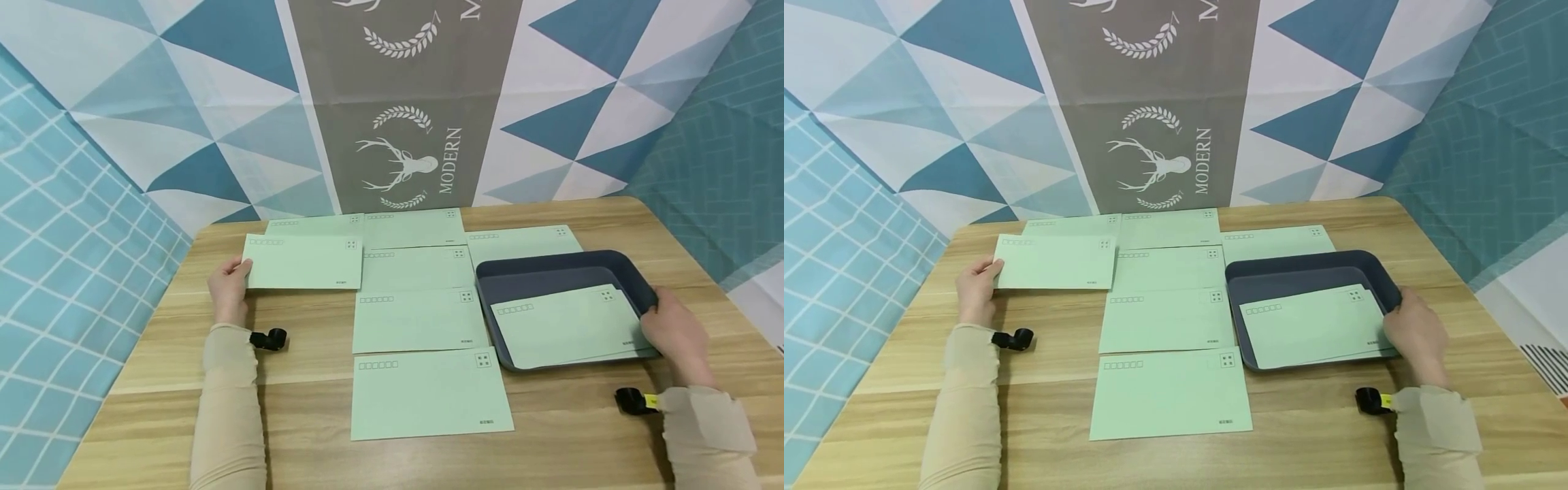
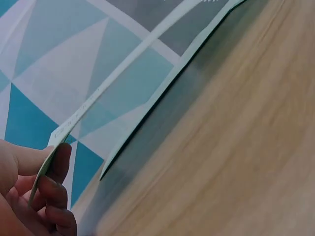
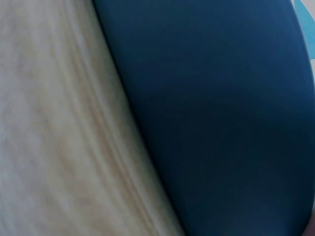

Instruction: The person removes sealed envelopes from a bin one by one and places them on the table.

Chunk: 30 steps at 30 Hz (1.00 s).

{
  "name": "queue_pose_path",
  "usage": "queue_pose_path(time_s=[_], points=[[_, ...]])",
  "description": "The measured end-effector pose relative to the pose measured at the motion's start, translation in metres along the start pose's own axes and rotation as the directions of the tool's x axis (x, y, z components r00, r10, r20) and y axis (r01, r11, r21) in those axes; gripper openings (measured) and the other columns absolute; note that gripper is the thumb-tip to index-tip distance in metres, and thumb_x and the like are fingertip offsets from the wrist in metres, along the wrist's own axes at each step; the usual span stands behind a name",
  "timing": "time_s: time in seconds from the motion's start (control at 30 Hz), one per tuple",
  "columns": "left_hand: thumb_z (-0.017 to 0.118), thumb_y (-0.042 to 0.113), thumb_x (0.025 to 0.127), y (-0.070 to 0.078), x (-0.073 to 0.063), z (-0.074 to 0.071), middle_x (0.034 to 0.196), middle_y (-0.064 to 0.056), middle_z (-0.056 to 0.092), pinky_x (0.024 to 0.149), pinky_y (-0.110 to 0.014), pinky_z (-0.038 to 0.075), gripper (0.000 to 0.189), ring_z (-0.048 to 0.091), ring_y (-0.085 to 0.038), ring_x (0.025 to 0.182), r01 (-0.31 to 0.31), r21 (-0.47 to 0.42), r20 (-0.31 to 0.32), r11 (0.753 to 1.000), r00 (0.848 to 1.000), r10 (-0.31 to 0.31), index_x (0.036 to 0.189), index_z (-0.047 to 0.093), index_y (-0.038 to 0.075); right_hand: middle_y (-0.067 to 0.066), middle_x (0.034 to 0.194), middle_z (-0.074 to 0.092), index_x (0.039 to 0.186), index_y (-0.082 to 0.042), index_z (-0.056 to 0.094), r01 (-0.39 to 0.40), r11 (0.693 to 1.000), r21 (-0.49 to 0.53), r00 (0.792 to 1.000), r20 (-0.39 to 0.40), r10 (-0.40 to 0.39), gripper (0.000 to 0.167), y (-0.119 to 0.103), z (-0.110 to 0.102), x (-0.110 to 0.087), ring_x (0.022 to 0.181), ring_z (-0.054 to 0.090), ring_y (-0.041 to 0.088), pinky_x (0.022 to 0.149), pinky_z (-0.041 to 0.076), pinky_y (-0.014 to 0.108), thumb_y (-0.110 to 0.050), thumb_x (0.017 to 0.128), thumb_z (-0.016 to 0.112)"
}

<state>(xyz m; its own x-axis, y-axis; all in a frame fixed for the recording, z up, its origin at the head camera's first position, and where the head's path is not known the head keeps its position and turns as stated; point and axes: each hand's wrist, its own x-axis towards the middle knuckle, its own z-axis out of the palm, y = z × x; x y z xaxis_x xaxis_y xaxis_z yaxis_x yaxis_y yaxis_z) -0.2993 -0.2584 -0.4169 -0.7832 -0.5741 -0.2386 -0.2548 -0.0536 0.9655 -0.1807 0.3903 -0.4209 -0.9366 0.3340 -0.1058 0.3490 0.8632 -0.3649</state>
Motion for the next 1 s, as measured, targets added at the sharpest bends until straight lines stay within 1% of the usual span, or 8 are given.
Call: queue_pose_path(time_s=[0.17,0.23,0.33,0.5,0.6,0.7,0.87,1.0], points=[[0.059,0.018,0.088,-0.0024,0.0021,-0.0015,0.088,0.009,0.049,0.063,-0.012,0.04,0.037,0.046,-0.003,0.078,0.012,0.026,0.004,1.0,1.0,-0.012,0.123,0.057,0.005,0.043,0.123,0.033,0.133,0.016,0.023,0.021,1.0,-0.001,1.0,-0.007,-0.022,0.052,0.0018,0.0002,0.0004,0.105,0.036,0.058,0.081,0.033,0.063,-0.003,0.085,0.026],[0.059,0.019,0.088,-0.0035,0.0028,-0.0011,0.088,0.01,0.049,0.063,-0.012,0.041,0.038,0.047,-0.002,0.078,0.015,0.043,0.007,0.999,1.0,-0.015,0.124,0.056,0.005,0.043,0.122,0.034,0.132,0.016,0.024,0.036,0.999,-0.003,0.999,-0.013,-0.036,0.051,0.0027,0.0,0.0006,0.103,0.037,0.058,0.08,0.034,0.063,-0.003,0.085,0.026],[0.058,0.019,0.088,-0.005,0.0034,-0.0016,0.087,0.01,0.048,0.069,-0.015,0.039,0.038,0.045,-0.002,0.078,0.011,0.047,0.002,0.999,1.0,-0.011,0.123,0.056,0.004,0.043,0.121,0.035,0.132,0.016,0.023,0.049,0.999,-0.004,0.999,-0.012,-0.049,0.051,0.0035,-0.0006,0.0014,0.103,0.037,0.058,0.079,0.034,0.063,-0.004,0.085,0.026],[0.059,0.02,0.087,-0.0076,0.0028,-0.007,0.086,0.009,0.048,0.072,-0.02,0.036,0.031,0.044,-0.004,0.077,-0.002,0.106,-0.006,0.994,1.0,0.003,0.113,0.059,0.003,0.044,0.122,0.033,0.133,0.016,0.022,0.036,0.999,-0.007,0.999,0.004,-0.036,0.051,0.0023,-0.0007,0.0021,0.104,0.036,0.058,0.081,0.033,0.063,-0.004,0.086,0.026],[0.06,0.022,0.087,-0.0082,0.0016,-0.0091,0.086,0.009,0.048,0.069,-0.02,0.037,0.021,0.044,-0.004,0.075,-0.005,0.142,-0.003,0.99,1.0,0.005,0.102,0.06,0.008,0.044,0.123,0.033,0.133,0.016,0.021,0.032,0.999,-0.006,0.999,0.008,-0.032,0.051,0.0015,-0.0003,0.0021,0.105,0.036,0.058,0.081,0.033,0.063,-0.004,0.086,0.026],[0.06,0.021,0.086,-0.0081,0.0004,-0.0089,0.084,0.007,0.047,0.063,-0.017,0.038,0.014,0.044,-0.005,0.072,-0.013,0.137,0.0,0.99,1.0,0.013,0.095,0.059,0.01,0.044,0.123,0.033,0.133,0.016,0.022,0.028,1.0,-0.004,1.0,0.003,-0.028,0.052,0.0016,0.0002,0.0025,0.105,0.036,0.058,0.081,0.033,0.063,-0.004,0.086,0.026],[0.06,0.02,0.086,-0.0081,-0.0002,-0.0073,0.082,0.006,0.047,0.059,-0.015,0.039,0.011,0.045,-0.005,0.069,-0.024,0.149,-0.015,0.989,1.0,0.026,0.092,0.058,0.011,0.044,0.122,0.033,0.133,0.016,0.022,0.022,1.0,-0.009,1.0,-0.003,-0.022,0.051,0.0024,0.0006,0.0039,0.104,0.036,0.058,0.08,0.033,0.063,-0.004,0.086,0.026],[0.059,0.022,0.086,-0.0087,0.0008,-0.0072,0.083,0.008,0.046,0.063,-0.017,0.039,0.012,0.044,-0.004,0.071,-0.028,0.222,-0.034,0.975,0.999,0.037,0.094,0.059,0.012,0.044,0.121,0.034,0.132,0.015,0.023,0.022,1.0,-0.012,1.0,-0.003,-0.022,0.051,0.0026,0.0009,0.0037,0.103,0.037,0.058,0.08,0.034,0.063,-0.004,0.086,0.026]])
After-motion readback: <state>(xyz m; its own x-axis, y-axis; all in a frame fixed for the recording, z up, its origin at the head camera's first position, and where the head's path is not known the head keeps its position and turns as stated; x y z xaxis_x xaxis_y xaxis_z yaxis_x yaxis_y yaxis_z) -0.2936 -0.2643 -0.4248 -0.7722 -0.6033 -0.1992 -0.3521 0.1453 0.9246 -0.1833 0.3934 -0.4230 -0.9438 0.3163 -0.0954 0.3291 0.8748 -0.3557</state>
